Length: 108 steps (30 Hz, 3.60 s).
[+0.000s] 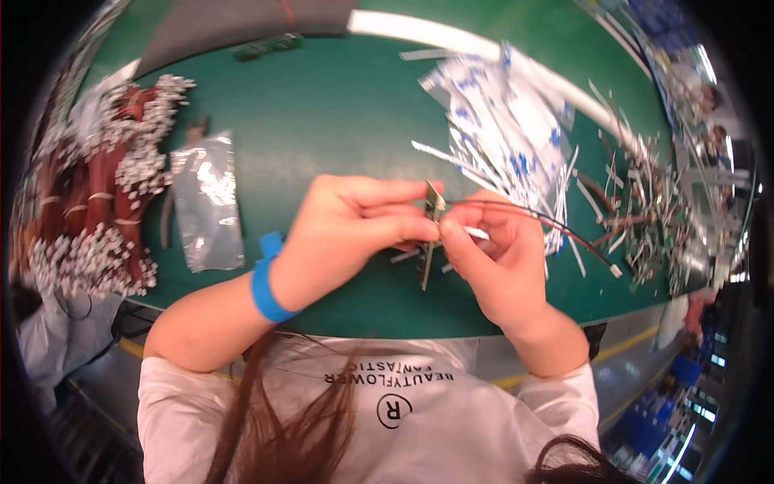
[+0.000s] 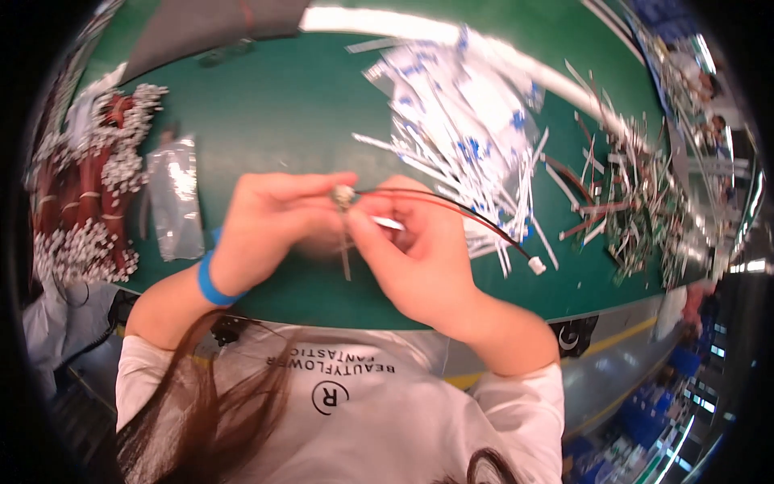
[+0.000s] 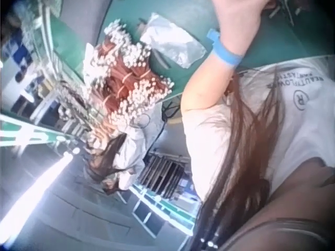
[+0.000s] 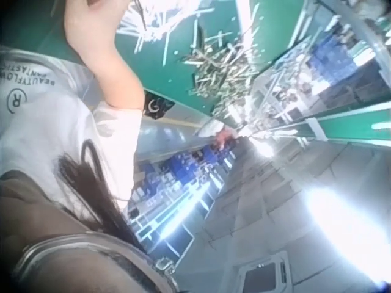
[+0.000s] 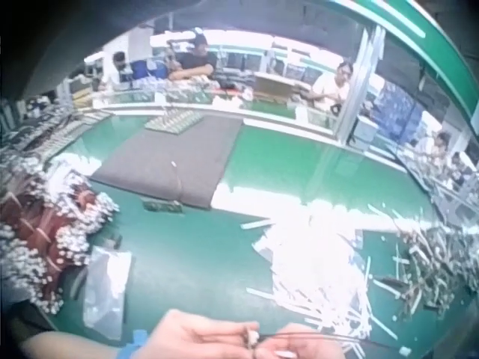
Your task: The person repeatedly plugs ribbon cables into connectors on circuit boards by hand and sets the assembled boards on the table.
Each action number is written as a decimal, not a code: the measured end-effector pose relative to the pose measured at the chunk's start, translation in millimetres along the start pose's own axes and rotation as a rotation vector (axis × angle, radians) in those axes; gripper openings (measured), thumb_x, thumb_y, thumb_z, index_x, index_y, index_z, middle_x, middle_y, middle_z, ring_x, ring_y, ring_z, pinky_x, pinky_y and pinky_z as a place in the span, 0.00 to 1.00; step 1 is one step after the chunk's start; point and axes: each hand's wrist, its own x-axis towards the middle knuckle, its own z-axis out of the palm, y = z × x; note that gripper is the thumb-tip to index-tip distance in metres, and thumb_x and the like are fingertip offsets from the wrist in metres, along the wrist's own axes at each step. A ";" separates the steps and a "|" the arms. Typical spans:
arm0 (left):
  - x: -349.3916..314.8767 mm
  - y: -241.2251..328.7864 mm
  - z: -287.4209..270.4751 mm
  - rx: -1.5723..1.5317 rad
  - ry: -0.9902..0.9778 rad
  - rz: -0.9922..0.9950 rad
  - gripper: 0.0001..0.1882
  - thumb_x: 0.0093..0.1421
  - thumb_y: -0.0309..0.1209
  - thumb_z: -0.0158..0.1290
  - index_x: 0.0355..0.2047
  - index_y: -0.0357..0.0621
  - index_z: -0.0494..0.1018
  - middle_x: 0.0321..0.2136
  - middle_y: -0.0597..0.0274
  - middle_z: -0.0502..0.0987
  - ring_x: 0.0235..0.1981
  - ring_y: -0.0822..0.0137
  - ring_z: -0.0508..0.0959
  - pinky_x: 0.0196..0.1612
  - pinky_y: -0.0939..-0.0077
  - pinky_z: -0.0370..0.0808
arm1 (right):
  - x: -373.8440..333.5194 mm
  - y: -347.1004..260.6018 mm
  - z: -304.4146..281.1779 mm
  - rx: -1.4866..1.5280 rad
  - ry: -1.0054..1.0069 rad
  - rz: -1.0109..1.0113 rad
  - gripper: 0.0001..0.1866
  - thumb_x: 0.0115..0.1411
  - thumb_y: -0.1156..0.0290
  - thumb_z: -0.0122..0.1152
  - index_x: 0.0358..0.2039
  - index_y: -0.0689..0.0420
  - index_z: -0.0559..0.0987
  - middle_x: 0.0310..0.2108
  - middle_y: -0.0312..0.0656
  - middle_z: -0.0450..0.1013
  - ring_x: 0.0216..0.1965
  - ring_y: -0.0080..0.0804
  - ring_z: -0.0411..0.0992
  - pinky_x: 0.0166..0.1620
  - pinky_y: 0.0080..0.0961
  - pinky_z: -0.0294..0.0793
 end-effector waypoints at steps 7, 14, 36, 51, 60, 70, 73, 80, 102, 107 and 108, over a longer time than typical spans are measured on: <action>-12.2 26.5 -7.9 0.372 0.143 0.270 0.15 0.47 0.24 0.51 0.38 0.36 0.69 0.22 0.63 0.74 0.24 0.79 0.71 0.27 0.88 0.68 | -5.6 -29.6 -78.0 -0.166 0.363 -0.363 0.06 0.49 0.75 0.54 0.27 0.62 0.70 0.14 0.30 0.63 0.11 0.11 0.56 0.12 0.07 0.50; 60.0 73.5 -90.3 1.661 0.616 0.672 0.10 0.47 0.26 0.45 0.31 0.41 0.70 0.29 0.52 0.68 0.34 0.54 0.68 0.37 0.66 0.68 | -11.5 -115.0 -319.7 -0.823 0.770 -0.055 0.10 0.45 0.67 0.55 0.13 0.56 0.67 0.08 0.30 0.59 0.06 0.17 0.52 0.09 0.15 0.46; -31.7 43.2 -12.2 0.323 0.051 0.514 0.09 0.54 0.23 0.42 0.36 0.35 0.64 0.31 0.60 0.70 0.31 0.70 0.74 0.28 0.84 0.68 | 49.2 26.7 -28.8 -1.237 0.161 -0.698 0.09 0.40 0.71 0.60 0.26 0.55 0.76 0.25 0.40 0.66 0.32 0.35 0.63 0.38 0.27 0.60; -1.3 24.9 -26.0 0.235 0.103 0.501 0.07 0.47 0.18 0.50 0.29 0.32 0.71 0.33 0.58 0.71 0.32 0.74 0.72 0.37 0.84 0.69 | 24.1 -3.6 -12.7 -0.875 -0.056 -0.545 0.04 0.48 0.81 0.49 0.25 0.60 0.66 0.24 0.39 0.62 0.23 0.25 0.62 0.27 0.16 0.60; -6.5 22.1 -21.4 0.465 -0.228 0.670 0.37 0.44 0.11 0.46 0.54 0.41 0.45 0.48 0.42 0.59 0.43 0.55 0.68 0.42 0.70 0.69 | -1.3 -17.7 12.7 -0.138 -0.143 -0.282 0.03 0.52 0.81 0.46 0.28 0.63 0.65 0.25 0.33 0.60 0.24 0.13 0.58 0.26 0.07 0.57; -12.8 25.2 -20.5 0.304 -0.212 0.685 0.53 0.41 0.09 0.47 0.55 0.65 0.26 0.53 0.38 0.44 0.39 0.53 0.71 0.38 0.66 0.72 | 17.9 -38.1 -65.8 0.769 -0.455 -0.392 0.08 0.56 0.66 0.43 0.28 0.58 0.65 0.22 0.33 0.59 0.16 0.17 0.54 0.25 0.17 0.54; -22.2 34.5 -9.8 0.225 -0.235 0.680 0.56 0.39 0.08 0.48 0.53 0.70 0.24 0.53 0.37 0.43 0.38 0.52 0.71 0.36 0.68 0.73 | 39.7 -23.9 -66.8 0.639 -0.097 -0.214 0.08 0.55 0.68 0.45 0.29 0.60 0.67 0.22 0.34 0.61 0.16 0.17 0.53 0.23 0.17 0.54; -24.4 47.1 -13.5 -0.224 -0.306 0.127 0.59 0.34 0.08 0.49 0.54 0.68 0.24 0.53 0.33 0.40 0.34 0.48 0.73 0.28 0.72 0.75 | 31.6 -7.2 0.5 0.152 -0.282 0.015 0.22 0.50 0.66 0.55 0.42 0.63 0.62 0.20 0.29 0.62 0.13 0.10 0.51 0.15 0.09 0.45; -9.0 21.7 -33.4 0.090 -0.153 0.426 0.28 0.49 0.21 0.45 0.51 0.34 0.52 0.45 0.42 0.62 0.44 0.62 0.68 0.44 0.77 0.66 | 23.4 6.6 -4.7 0.491 -0.186 0.150 0.07 0.53 0.71 0.48 0.29 0.61 0.68 0.16 0.39 0.66 0.06 0.12 0.46 0.11 0.12 0.42; -9.0 17.7 -33.5 -0.107 -0.035 0.393 0.26 0.46 0.16 0.48 0.48 0.35 0.57 0.38 0.48 0.69 0.39 0.67 0.70 0.42 0.79 0.67 | 17.4 4.2 2.6 0.316 -0.140 0.146 0.08 0.53 0.69 0.49 0.28 0.61 0.69 0.16 0.37 0.66 0.08 0.11 0.49 0.11 0.11 0.42; -9.3 16.9 -34.5 -0.107 -0.032 0.390 0.26 0.46 0.16 0.48 0.48 0.35 0.57 0.38 0.48 0.69 0.39 0.67 0.70 0.42 0.79 0.67 | 16.2 -2.9 6.4 0.157 -0.040 0.080 0.11 0.54 0.65 0.49 0.29 0.61 0.68 0.17 0.34 0.63 0.12 0.11 0.52 0.13 0.09 0.45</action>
